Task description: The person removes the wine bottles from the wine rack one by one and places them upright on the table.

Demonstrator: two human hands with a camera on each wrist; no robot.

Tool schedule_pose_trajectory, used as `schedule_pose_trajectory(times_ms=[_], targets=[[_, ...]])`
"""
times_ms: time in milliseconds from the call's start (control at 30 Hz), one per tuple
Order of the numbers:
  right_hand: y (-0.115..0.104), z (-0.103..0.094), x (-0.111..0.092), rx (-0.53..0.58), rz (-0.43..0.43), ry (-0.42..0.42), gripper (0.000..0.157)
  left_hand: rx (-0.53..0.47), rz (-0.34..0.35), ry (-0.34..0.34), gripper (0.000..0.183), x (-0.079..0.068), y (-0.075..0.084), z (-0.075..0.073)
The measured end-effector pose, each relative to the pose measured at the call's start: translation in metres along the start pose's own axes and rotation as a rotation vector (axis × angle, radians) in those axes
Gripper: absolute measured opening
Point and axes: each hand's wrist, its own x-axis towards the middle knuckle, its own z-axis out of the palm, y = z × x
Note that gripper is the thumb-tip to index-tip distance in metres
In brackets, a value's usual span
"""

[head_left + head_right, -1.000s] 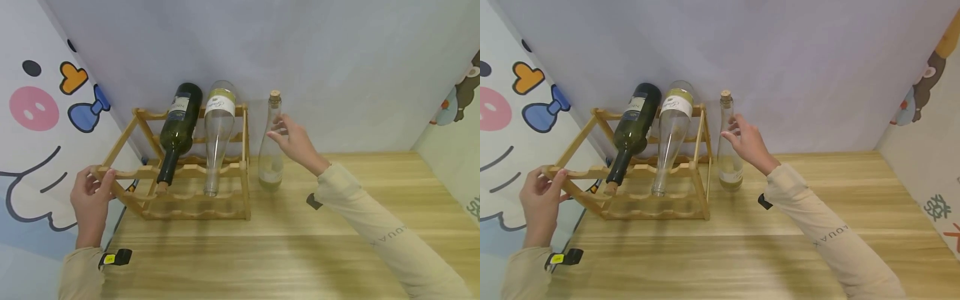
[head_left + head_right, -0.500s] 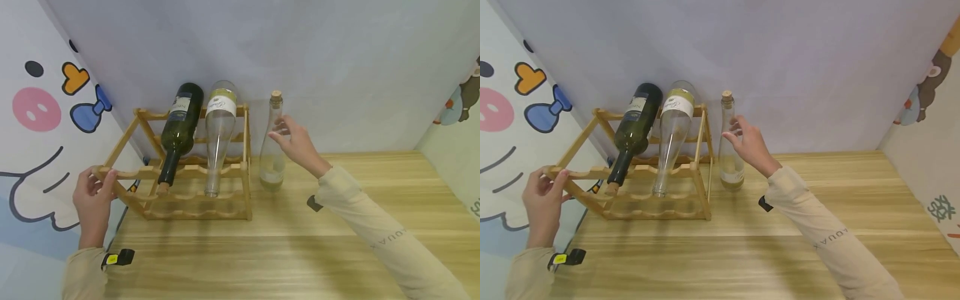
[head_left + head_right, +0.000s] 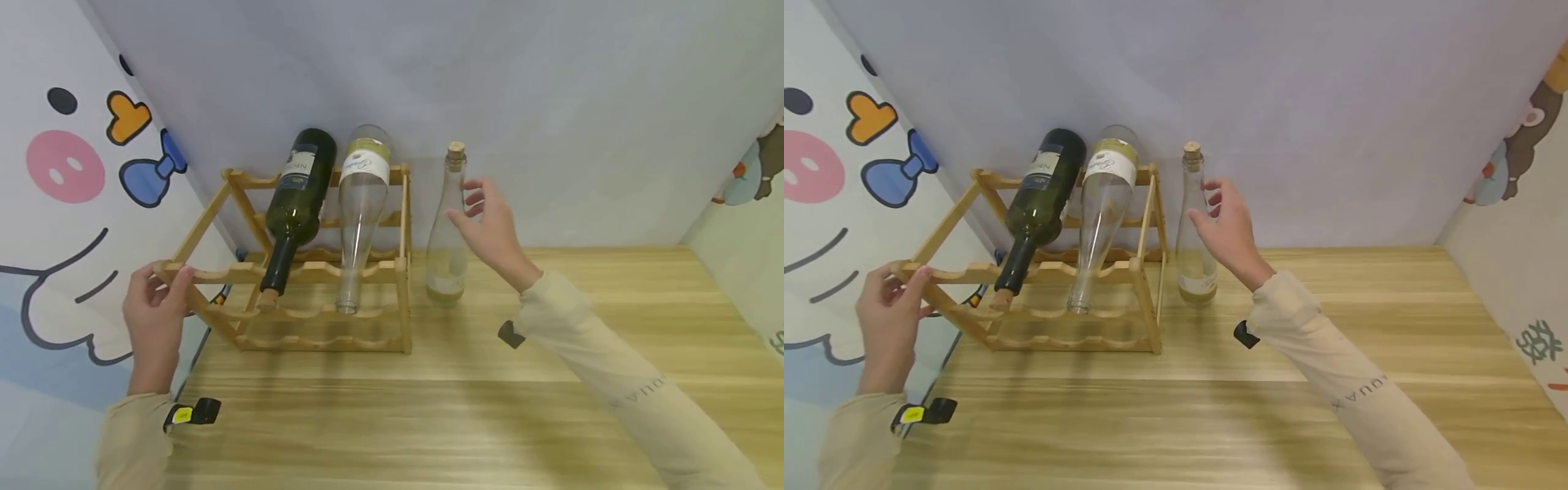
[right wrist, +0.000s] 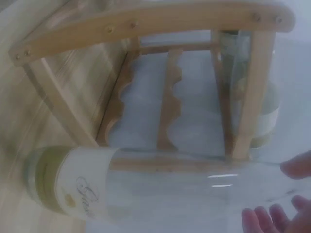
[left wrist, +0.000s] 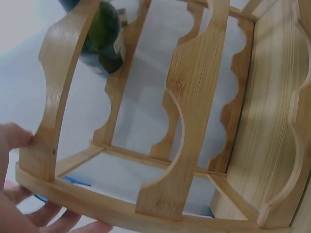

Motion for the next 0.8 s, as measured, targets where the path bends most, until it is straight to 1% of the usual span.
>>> schedule_pose_trajectory(times_ms=[100, 200, 333, 433, 500, 567, 633, 733, 800], targets=[[-0.007, -0.003, -0.005, 0.027, 0.006, 0.056, 0.040, 0.053, 0.026, 0.050, 0.044, -0.004, 0.005, 0.001], [-0.016, -0.004, -0.013, 0.068, -0.024, 0.071, 0.036, 0.080, 0.079, 0.096, 0.044, -0.009, 0.013, 0.000], [-0.033, -0.006, -0.027, 0.128, -0.057, 0.050, 0.031, 0.115, 0.169, 0.118, 0.040, -0.014, 0.024, 0.000], [-0.049, -0.008, -0.038, 0.174, -0.049, 0.016, 0.029, 0.150, 0.243, 0.130, 0.037, -0.018, 0.032, 0.001], [-0.057, -0.009, -0.043, 0.197, -0.045, -0.012, 0.027, 0.144, 0.282, 0.136, 0.036, -0.021, 0.036, 0.003], [-0.062, -0.008, -0.047, 0.211, -0.045, -0.042, 0.025, 0.113, 0.325, 0.125, 0.037, -0.024, 0.039, 0.004], [-0.065, -0.008, -0.050, 0.221, -0.056, -0.071, 0.024, 0.081, 0.358, 0.098, 0.038, -0.026, 0.043, 0.006], [-0.068, -0.007, -0.055, 0.238, -0.076, -0.109, 0.023, 0.049, 0.386, 0.040, 0.040, -0.030, 0.048, 0.009], [-0.068, -0.005, -0.058, 0.257, -0.089, -0.134, 0.022, 0.056, 0.403, 0.004, 0.041, -0.032, 0.052, 0.011]])
